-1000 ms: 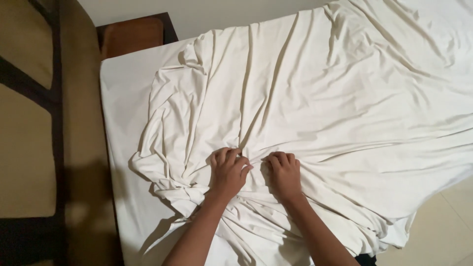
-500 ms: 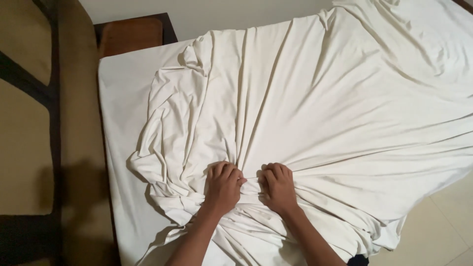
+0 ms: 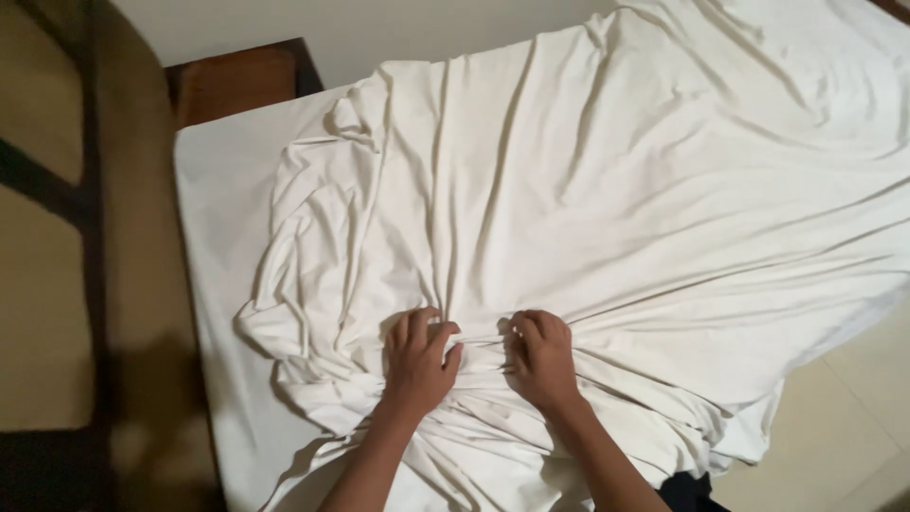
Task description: The person uses both hands to smooth out a white bed sheet on a bed. They repeatedly grab, pull, and flatten the fabric to remove wrinkles and bunches, working across the surface of the mattress.
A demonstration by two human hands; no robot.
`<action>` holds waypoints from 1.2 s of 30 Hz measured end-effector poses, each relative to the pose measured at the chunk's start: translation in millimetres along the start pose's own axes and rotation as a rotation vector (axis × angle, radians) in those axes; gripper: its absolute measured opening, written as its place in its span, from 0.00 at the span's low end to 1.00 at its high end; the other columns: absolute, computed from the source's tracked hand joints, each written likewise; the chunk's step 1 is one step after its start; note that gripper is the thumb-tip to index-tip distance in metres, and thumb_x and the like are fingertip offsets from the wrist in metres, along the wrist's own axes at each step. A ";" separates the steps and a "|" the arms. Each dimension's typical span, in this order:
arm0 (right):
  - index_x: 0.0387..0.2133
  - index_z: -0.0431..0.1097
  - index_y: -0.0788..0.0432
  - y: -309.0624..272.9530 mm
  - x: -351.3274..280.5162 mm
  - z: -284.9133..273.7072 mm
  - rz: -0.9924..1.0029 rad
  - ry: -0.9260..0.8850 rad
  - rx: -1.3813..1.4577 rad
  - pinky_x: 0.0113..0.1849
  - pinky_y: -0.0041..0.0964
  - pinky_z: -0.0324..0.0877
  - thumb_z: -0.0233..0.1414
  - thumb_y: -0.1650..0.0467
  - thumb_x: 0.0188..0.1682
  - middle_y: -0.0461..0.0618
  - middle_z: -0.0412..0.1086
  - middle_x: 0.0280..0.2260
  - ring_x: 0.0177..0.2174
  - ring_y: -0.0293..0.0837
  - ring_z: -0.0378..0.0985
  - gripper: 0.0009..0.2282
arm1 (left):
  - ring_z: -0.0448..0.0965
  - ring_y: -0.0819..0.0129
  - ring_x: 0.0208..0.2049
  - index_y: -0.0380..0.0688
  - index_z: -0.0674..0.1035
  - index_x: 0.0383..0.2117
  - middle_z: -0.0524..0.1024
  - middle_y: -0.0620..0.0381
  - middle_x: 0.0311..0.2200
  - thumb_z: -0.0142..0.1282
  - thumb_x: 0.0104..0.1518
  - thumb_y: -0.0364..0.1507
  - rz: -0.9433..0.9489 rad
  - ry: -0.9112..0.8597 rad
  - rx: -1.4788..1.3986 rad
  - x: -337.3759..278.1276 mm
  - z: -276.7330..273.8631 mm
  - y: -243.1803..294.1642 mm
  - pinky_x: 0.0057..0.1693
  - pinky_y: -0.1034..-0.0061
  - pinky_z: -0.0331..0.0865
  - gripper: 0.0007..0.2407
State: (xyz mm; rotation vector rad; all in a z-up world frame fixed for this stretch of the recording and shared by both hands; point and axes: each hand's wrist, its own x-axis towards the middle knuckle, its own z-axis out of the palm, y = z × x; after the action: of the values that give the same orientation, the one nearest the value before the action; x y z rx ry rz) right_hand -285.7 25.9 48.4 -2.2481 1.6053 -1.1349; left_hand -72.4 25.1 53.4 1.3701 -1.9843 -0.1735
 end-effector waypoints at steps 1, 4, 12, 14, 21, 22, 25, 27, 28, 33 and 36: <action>0.39 0.73 0.61 6.1 0.1 -4.1 0.007 0.006 -0.010 0.48 0.52 0.63 0.57 0.75 0.41 0.57 0.70 0.44 0.45 0.59 0.70 0.12 | 0.66 0.48 0.55 0.49 0.80 0.38 0.70 0.50 0.50 0.63 0.50 0.31 0.010 -0.003 -0.010 3.5 2.5 0.0 0.57 0.50 0.59 0.10; 0.41 0.73 0.61 26.8 -6.3 -18.0 0.075 0.074 -0.114 0.49 0.53 0.63 0.55 0.75 0.42 0.57 0.71 0.44 0.47 0.59 0.70 0.12 | 0.64 0.46 0.59 0.49 0.81 0.42 0.69 0.50 0.54 0.63 0.49 0.31 0.012 -0.045 0.068 10.7 11.9 4.4 0.56 0.44 0.56 0.13; 0.52 0.68 0.61 107.1 -30.6 -38.5 0.242 0.170 -0.383 0.57 0.59 0.54 0.53 0.66 0.51 0.60 0.66 0.55 0.55 0.58 0.66 0.17 | 0.62 0.48 0.63 0.54 0.82 0.45 0.71 0.54 0.56 0.58 0.49 0.29 0.199 -0.080 0.192 44.6 69.8 30.8 0.62 0.33 0.50 0.15; 0.54 0.67 0.62 106.8 -29.0 -39.0 0.270 0.173 -0.375 0.58 0.59 0.53 0.52 0.65 0.52 0.60 0.65 0.56 0.57 0.58 0.64 0.19 | 0.63 0.49 0.63 0.54 0.82 0.47 0.71 0.55 0.57 0.58 0.51 0.29 0.235 -0.089 0.166 48.6 87.4 34.8 0.63 0.34 0.50 0.16; 0.57 0.66 0.61 110.2 -19.6 -37.3 0.357 0.128 -0.418 0.58 0.57 0.51 0.52 0.64 0.52 0.56 0.65 0.57 0.58 0.56 0.63 0.21 | 0.63 0.50 0.62 0.52 0.79 0.53 0.71 0.54 0.57 0.58 0.57 0.33 0.266 -0.120 -0.007 77.8 111.7 59.5 0.64 0.40 0.51 0.17; 0.57 0.66 0.61 111.3 -17.1 -37.5 0.361 0.128 -0.418 0.58 0.57 0.51 0.52 0.64 0.52 0.56 0.65 0.57 0.58 0.56 0.63 0.21 | 0.63 0.50 0.62 0.52 0.79 0.53 0.71 0.54 0.57 0.58 0.57 0.33 0.267 -0.123 -0.008 81.7 114.4 61.2 0.64 0.40 0.51 0.17; 0.56 0.67 0.60 114.1 -10.6 -37.3 0.373 0.110 -0.426 0.58 0.55 0.53 0.52 0.64 0.52 0.54 0.67 0.56 0.57 0.54 0.65 0.20 | 0.64 0.49 0.61 0.49 0.78 0.55 0.71 0.51 0.56 0.59 0.56 0.34 0.260 -0.123 -0.030 93.1 123.5 64.5 0.64 0.43 0.50 0.19; 0.54 0.69 0.59 117.6 -6.3 -36.5 0.354 0.116 -0.413 0.55 0.56 0.54 0.53 0.64 0.51 0.54 0.68 0.54 0.55 0.55 0.66 0.19 | 0.64 0.49 0.61 0.46 0.79 0.54 0.72 0.51 0.56 0.60 0.54 0.35 0.239 -0.121 -0.011 101.5 132.7 65.0 0.63 0.44 0.49 0.20; 0.54 0.69 0.59 121.1 -4.9 -35.4 0.358 0.116 -0.413 0.55 0.56 0.54 0.53 0.64 0.51 0.54 0.68 0.54 0.55 0.55 0.66 0.19 | 0.64 0.49 0.61 0.46 0.79 0.54 0.72 0.51 0.56 0.60 0.54 0.35 0.240 -0.124 -0.012 103.5 137.5 64.4 0.63 0.44 0.49 0.20; 0.38 0.73 0.53 135.5 4.2 -28.8 0.396 0.085 -0.400 0.54 0.56 0.56 0.55 0.66 0.49 0.51 0.70 0.49 0.51 0.53 0.68 0.07 | 0.70 0.64 0.59 0.49 0.81 0.34 0.77 0.64 0.51 0.60 0.58 0.32 0.246 -0.086 -0.051 106.0 167.3 55.0 0.64 0.49 0.53 0.04; 0.38 0.71 0.56 134.4 6.4 -29.3 0.345 0.072 -0.462 0.51 0.58 0.55 0.54 0.69 0.48 0.54 0.69 0.48 0.49 0.56 0.68 0.07 | 0.72 0.64 0.57 0.48 0.78 0.33 0.78 0.62 0.47 0.59 0.58 0.30 0.289 0.009 -0.034 107.5 164.4 58.9 0.62 0.51 0.56 0.03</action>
State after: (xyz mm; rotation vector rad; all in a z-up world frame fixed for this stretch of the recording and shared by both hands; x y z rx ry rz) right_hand -404.2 -26.7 1.8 -2.0537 2.3716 -0.8267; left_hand -238.7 -87.0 10.6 1.0453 -2.1345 -0.0669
